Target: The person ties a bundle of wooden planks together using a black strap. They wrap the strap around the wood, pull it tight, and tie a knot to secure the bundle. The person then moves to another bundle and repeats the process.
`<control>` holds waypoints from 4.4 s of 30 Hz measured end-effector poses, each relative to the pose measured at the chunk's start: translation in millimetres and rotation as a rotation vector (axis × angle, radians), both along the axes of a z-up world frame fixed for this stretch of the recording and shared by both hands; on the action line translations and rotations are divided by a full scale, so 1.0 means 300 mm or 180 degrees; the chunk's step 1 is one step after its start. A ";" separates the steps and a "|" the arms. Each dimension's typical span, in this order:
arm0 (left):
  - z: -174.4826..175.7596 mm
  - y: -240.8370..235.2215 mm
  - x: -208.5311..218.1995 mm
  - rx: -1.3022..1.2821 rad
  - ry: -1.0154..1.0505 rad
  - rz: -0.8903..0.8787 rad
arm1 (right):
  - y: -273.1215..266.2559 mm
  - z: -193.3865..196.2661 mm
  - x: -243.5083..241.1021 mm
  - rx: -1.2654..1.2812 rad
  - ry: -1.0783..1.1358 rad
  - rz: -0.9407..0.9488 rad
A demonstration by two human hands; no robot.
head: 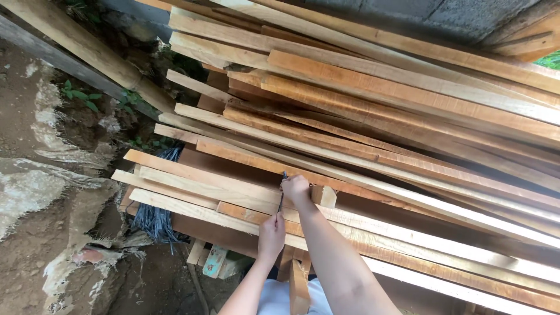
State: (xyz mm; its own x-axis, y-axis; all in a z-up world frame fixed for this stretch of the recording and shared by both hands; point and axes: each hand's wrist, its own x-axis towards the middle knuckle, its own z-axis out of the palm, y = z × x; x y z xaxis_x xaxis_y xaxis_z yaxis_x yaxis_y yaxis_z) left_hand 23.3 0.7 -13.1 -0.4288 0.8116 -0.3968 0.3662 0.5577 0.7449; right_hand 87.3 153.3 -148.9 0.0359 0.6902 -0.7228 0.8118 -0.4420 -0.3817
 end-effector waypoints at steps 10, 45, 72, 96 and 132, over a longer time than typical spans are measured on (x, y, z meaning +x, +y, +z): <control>0.011 -0.020 -0.006 -0.0029 0.0070 -0.0124 | -0.094 0.028 0.035 0.0499 0.0791 -0.0112; -0.054 -0.012 -0.025 -0.0237 -0.0422 0.0158 | 0.010 -0.217 -0.033 -0.0309 0.0497 -0.1173; -0.060 0.073 -0.106 0.0048 0.0459 -0.1307 | 0.121 -0.384 -0.048 -0.0719 -0.0915 0.2167; 0.041 -0.003 0.002 -0.0246 0.0194 0.0085 | -0.130 0.131 0.025 0.0304 -0.0307 0.0412; 0.061 0.409 -0.274 -0.0784 -0.0361 -0.0633 | -0.121 0.205 0.079 0.0586 0.1495 -0.0753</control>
State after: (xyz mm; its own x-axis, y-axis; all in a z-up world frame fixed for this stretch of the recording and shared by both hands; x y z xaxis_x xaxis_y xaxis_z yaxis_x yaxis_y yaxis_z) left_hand -58.9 123.4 5.2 -0.2136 0.7487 -0.6276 0.4084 0.6520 0.6388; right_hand 110.9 117.1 -87.5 -0.0917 0.8188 -0.5668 0.4226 -0.4834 -0.7667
